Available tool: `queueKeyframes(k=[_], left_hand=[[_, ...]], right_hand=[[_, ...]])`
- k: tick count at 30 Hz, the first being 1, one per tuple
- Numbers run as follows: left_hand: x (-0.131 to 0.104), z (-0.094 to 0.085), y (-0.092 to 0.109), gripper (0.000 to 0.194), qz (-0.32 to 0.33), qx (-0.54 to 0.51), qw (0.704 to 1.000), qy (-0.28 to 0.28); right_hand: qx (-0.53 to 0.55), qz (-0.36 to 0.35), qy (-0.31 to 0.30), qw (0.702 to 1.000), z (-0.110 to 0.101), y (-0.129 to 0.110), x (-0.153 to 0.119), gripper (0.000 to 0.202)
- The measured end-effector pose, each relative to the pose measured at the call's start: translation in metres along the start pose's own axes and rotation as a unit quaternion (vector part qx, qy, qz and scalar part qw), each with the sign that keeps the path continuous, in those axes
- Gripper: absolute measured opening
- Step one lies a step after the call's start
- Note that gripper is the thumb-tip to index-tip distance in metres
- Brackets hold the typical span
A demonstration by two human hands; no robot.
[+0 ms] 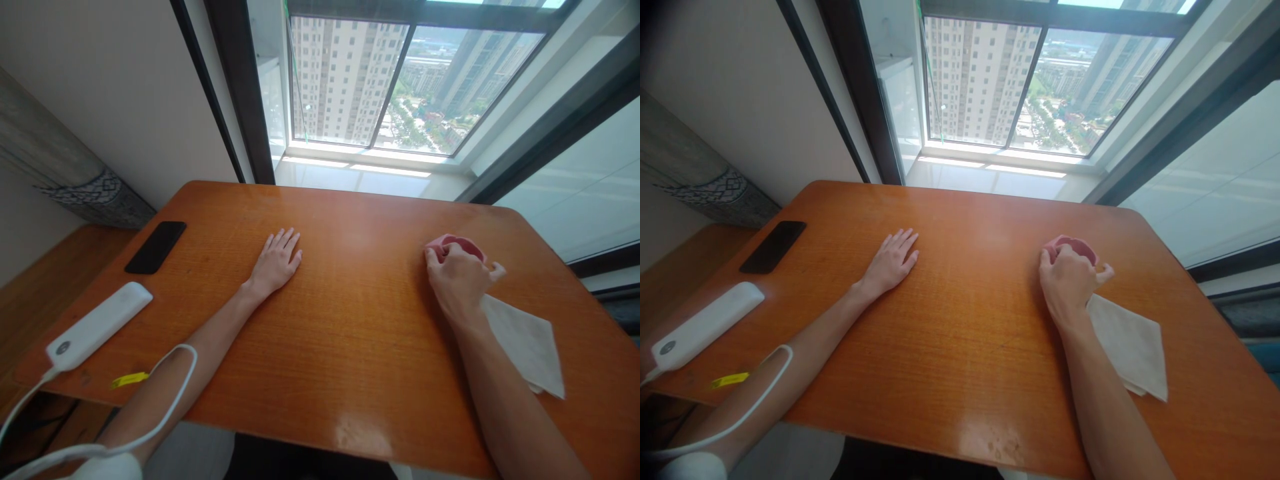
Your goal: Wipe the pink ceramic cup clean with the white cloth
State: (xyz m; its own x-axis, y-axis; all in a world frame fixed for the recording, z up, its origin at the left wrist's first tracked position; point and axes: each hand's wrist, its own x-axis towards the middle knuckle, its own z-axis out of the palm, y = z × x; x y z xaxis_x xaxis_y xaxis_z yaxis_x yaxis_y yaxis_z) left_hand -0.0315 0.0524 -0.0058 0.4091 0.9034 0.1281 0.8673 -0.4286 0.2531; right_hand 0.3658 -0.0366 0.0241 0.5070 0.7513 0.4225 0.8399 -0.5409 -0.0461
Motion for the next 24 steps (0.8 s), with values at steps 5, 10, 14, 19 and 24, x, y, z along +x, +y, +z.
queueKeyframes(k=[5, 10, 14, 19, 24], left_hand=[[0.000, -0.001, 0.001, 0.062, 0.001, 0.000, 1.000, 0.006], [0.000, 0.000, 0.000, 0.061, 0.000, -0.001, 1.000, 0.006], [0.000, 0.001, 0.000, 0.062, 0.000, -0.002, 1.000, 0.011], [0.000, 0.000, 0.001, 0.063, -0.002, 0.001, 1.000, 0.003], [0.000, 0.001, 0.000, 0.062, 0.002, 0.000, 1.000, 0.007]], right_hand=[[0.028, -0.025, 0.020, 0.999, -0.005, -0.001, -0.002, 0.037], [0.122, -0.129, 0.047, 0.983, -0.012, -0.020, -0.012, 0.026], [0.202, -0.268, 0.052, 0.940, -0.025, -0.050, -0.037, 0.021], [0.265, -0.406, 0.050, 0.873, -0.042, -0.086, -0.078, 0.018], [0.298, -0.485, 0.070, 0.819, -0.045, -0.100, -0.095, 0.018]])
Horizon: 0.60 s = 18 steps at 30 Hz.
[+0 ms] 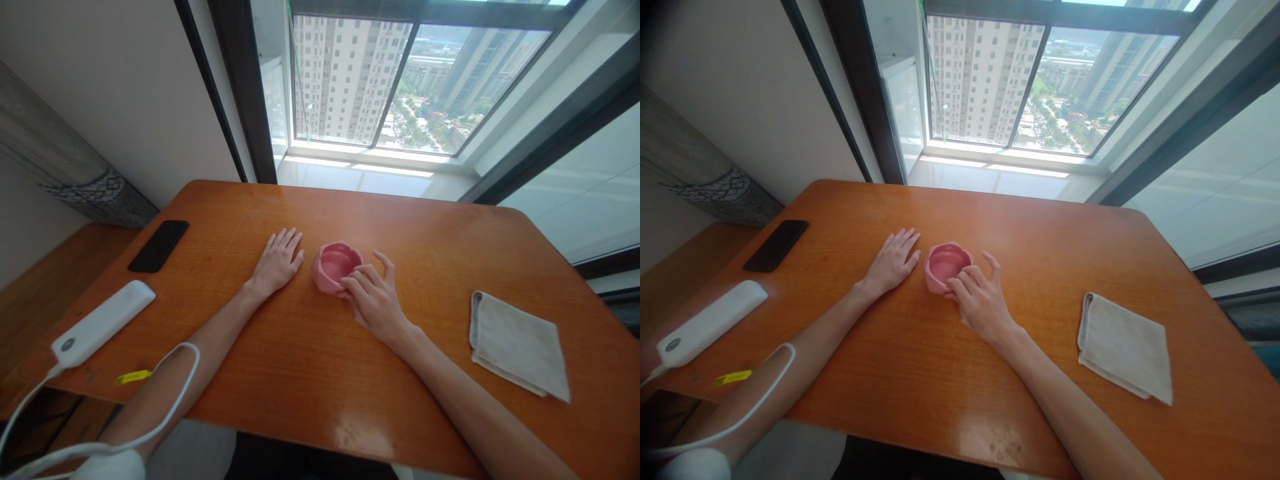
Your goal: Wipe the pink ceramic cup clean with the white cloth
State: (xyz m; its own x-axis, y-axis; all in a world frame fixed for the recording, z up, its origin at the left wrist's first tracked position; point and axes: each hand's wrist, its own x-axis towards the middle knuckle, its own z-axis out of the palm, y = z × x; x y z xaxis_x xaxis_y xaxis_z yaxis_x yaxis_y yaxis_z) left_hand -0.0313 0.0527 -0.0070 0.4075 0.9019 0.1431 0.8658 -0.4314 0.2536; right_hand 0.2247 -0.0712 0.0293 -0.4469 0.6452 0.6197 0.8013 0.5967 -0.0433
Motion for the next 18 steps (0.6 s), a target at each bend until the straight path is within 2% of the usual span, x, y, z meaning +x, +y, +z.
queueKeyframes(k=[4, 18], left_hand=[[0.0001, 0.0014, -0.0006, 0.062, 0.000, 0.000, 1.000, -0.002], [-0.0007, -0.0013, 0.0014, 0.062, -0.003, 0.002, 1.000, -0.006]], right_hand=[[0.001, -0.020, -0.004, 1.000, 0.0033, -0.0009, -0.0009, 0.017], [-0.004, -0.023, -0.040, 0.999, 0.0081, 0.0002, -0.0031, 0.022]])
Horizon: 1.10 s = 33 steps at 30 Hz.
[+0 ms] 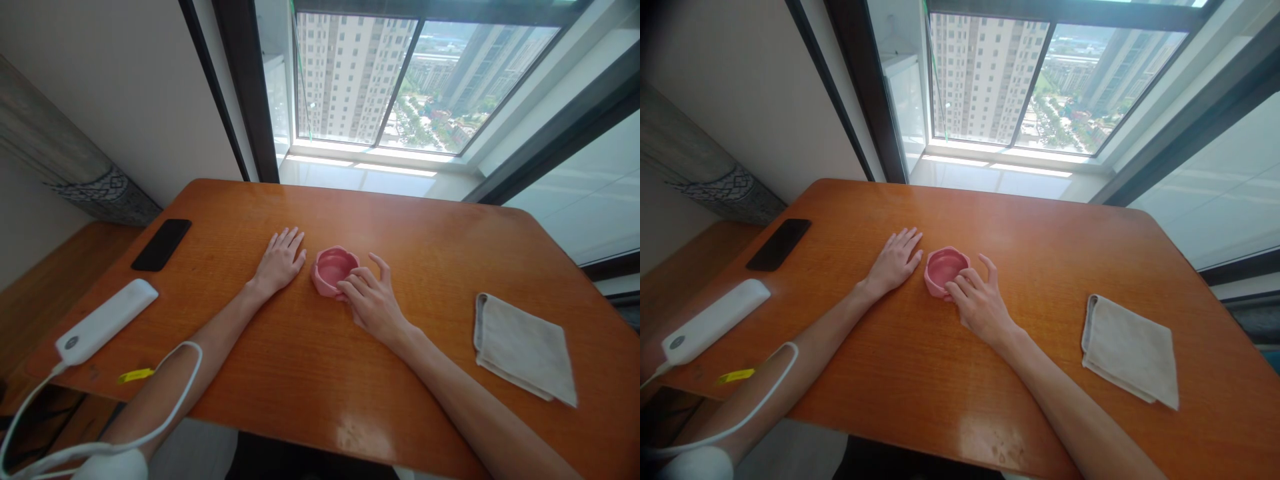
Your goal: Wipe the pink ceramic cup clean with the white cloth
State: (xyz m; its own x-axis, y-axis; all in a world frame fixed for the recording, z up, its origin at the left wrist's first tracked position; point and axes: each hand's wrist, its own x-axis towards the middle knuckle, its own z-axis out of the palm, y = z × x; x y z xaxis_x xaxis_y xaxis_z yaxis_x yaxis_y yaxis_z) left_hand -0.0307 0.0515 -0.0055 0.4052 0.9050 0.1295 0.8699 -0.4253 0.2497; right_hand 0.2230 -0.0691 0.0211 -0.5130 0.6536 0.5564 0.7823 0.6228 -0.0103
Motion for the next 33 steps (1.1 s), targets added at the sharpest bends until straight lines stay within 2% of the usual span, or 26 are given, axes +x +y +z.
queueKeyframes(k=[6, 10, 13, 15, 17, 20, 22, 24, 26, 29, 31, 33], left_hand=[[0.000, 0.000, 0.001, 0.062, 0.000, 0.003, 1.000, -0.001], [0.001, 0.001, 0.000, 0.061, -0.004, 0.012, 1.000, -0.002], [0.001, 0.003, -0.001, 0.060, -0.002, 0.016, 1.000, 0.001], [0.002, 0.003, -0.001, 0.060, 0.000, 0.014, 1.000, 0.005], [0.002, 0.003, -0.001, 0.061, -0.001, 0.012, 1.000, 0.007], [0.002, 0.003, -0.001, 0.061, 0.000, 0.007, 1.000, 0.005], [0.002, 0.003, -0.001, 0.061, 0.003, 0.004, 1.000, 0.004], [0.001, 0.003, -0.001, 0.061, 0.004, 0.002, 1.000, 0.006], [0.001, 0.004, -0.001, 0.061, 0.004, 0.002, 1.000, 0.007], [0.001, 0.004, -0.001, 0.062, 0.003, 0.003, 1.000, 0.006], [0.002, 0.003, -0.001, 0.061, 0.003, 0.003, 1.000, 0.008], [0.001, 0.003, -0.001, 0.061, 0.003, 0.001, 1.000, 0.010]], right_hand=[[0.024, 0.020, -0.024, 0.999, 0.004, 0.002, -0.001, 0.018], [0.047, 0.033, -0.049, 0.997, -0.004, -0.002, 0.001, 0.017], [0.066, 0.058, -0.050, 0.995, -0.024, 0.010, -0.006, 0.038], [0.078, 0.103, -0.037, 0.991, -0.044, 0.033, -0.022, 0.047], [0.078, 0.170, -0.030, 0.982, -0.066, 0.068, -0.051, 0.044], [0.038, 0.292, -0.054, 0.954, -0.101, 0.128, -0.115, 0.043], [-0.007, 0.355, -0.087, 0.931, -0.121, 0.163, -0.162, 0.049], [-0.003, 0.399, -0.095, 0.912, -0.138, 0.189, -0.204, 0.055], [0.010, 0.421, -0.112, 0.900, -0.149, 0.205, -0.232, 0.046], [0.000, 0.433, -0.110, 0.895, -0.155, 0.210, -0.243, 0.035], [-0.008, 0.423, -0.114, 0.899, -0.156, 0.204, -0.231, 0.029], [-0.031, 0.387, -0.085, 0.918, -0.156, 0.188, -0.207, 0.034]])
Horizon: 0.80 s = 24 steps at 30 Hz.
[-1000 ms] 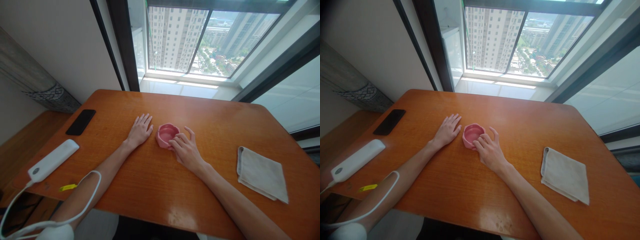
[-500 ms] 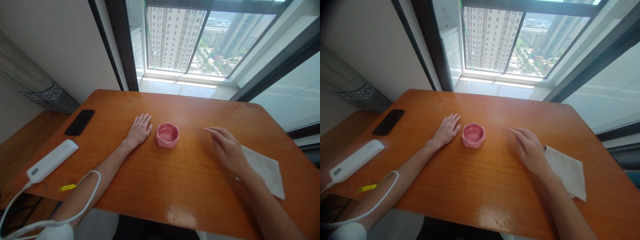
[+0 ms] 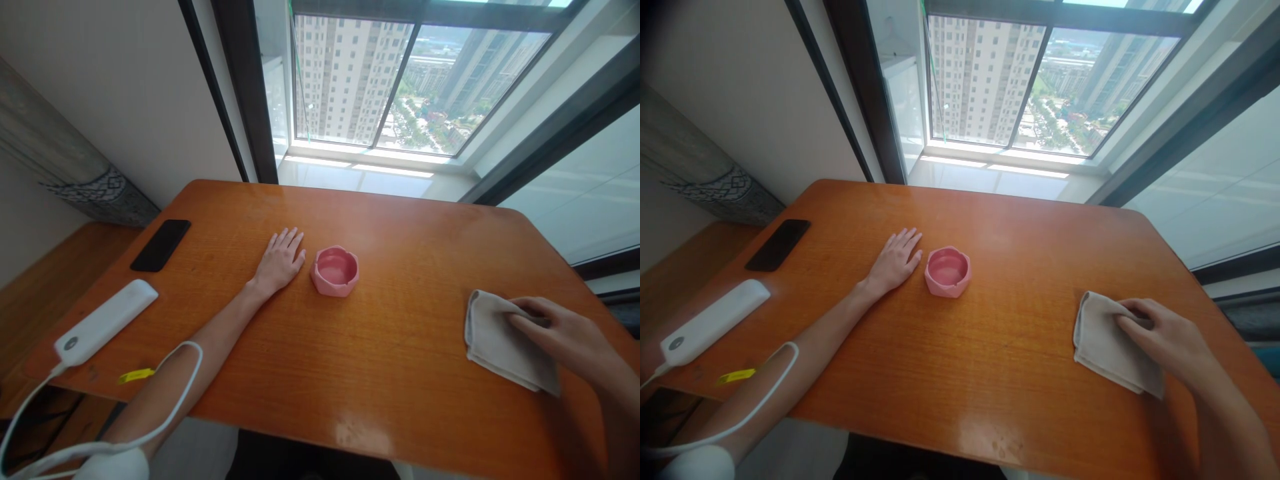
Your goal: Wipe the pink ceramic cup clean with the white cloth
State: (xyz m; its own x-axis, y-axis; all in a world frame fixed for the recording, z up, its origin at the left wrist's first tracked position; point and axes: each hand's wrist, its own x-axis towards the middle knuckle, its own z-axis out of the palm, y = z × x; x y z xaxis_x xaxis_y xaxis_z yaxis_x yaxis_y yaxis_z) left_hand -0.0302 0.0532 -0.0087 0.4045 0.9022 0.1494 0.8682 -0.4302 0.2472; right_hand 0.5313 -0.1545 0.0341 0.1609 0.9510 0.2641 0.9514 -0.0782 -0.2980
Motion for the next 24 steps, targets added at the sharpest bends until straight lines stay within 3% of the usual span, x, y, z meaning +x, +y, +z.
queueKeyframes(k=[3, 5, 6, 7, 9, 10, 11, 12, 14, 18, 21, 24], left_hand=[[0.000, 0.000, 0.000, 0.061, 0.002, 0.000, 1.000, -0.005], [-0.001, 0.000, 0.000, 0.061, 0.001, 0.003, 1.000, -0.007], [-0.001, 0.000, 0.000, 0.061, 0.001, 0.004, 1.000, -0.006], [-0.001, 0.001, 0.000, 0.061, 0.000, 0.004, 1.000, -0.006], [0.000, 0.001, 0.000, 0.062, -0.002, 0.003, 1.000, -0.005], [0.000, 0.000, 0.001, 0.062, -0.002, 0.001, 1.000, -0.006], [0.000, 0.000, 0.001, 0.062, -0.002, 0.000, 1.000, -0.007], [0.000, 0.000, 0.001, 0.062, -0.002, -0.001, 1.000, -0.007], [0.000, -0.001, 0.002, 0.062, -0.001, -0.001, 1.000, -0.008], [-0.001, -0.002, 0.003, 0.062, -0.003, 0.000, 1.000, -0.009], [-0.001, -0.003, 0.003, 0.062, -0.004, 0.001, 1.000, -0.011], [-0.001, -0.003, 0.003, 0.062, -0.005, 0.002, 1.000, -0.012]], right_hand=[[-0.050, -0.017, 0.141, 0.989, -0.011, -0.063, 0.006, 0.049], [-0.089, 0.016, 0.205, 0.975, -0.021, -0.111, 0.006, 0.035], [-0.085, 0.026, 0.280, 0.956, -0.025, -0.134, 0.006, 0.033], [-0.058, 0.032, 0.248, 0.966, -0.028, -0.157, 0.005, 0.029], [-0.054, -0.034, 0.285, 0.956, -0.028, -0.198, -0.001, 0.021], [-0.065, -0.108, 0.353, 0.927, -0.025, -0.217, -0.005, 0.015], [-0.063, -0.159, 0.359, 0.918, -0.018, -0.235, -0.012, 0.019], [-0.042, -0.188, 0.332, 0.923, -0.009, -0.252, -0.021, 0.022], [0.007, -0.264, 0.220, 0.939, 0.016, -0.285, -0.045, 0.023], [0.085, -0.344, 0.030, 0.935, 0.071, -0.334, -0.099, 0.026], [0.104, -0.366, 0.001, 0.925, 0.088, -0.347, -0.118, 0.027], [0.120, -0.345, -0.010, 0.931, 0.083, -0.346, -0.112, 0.028]])
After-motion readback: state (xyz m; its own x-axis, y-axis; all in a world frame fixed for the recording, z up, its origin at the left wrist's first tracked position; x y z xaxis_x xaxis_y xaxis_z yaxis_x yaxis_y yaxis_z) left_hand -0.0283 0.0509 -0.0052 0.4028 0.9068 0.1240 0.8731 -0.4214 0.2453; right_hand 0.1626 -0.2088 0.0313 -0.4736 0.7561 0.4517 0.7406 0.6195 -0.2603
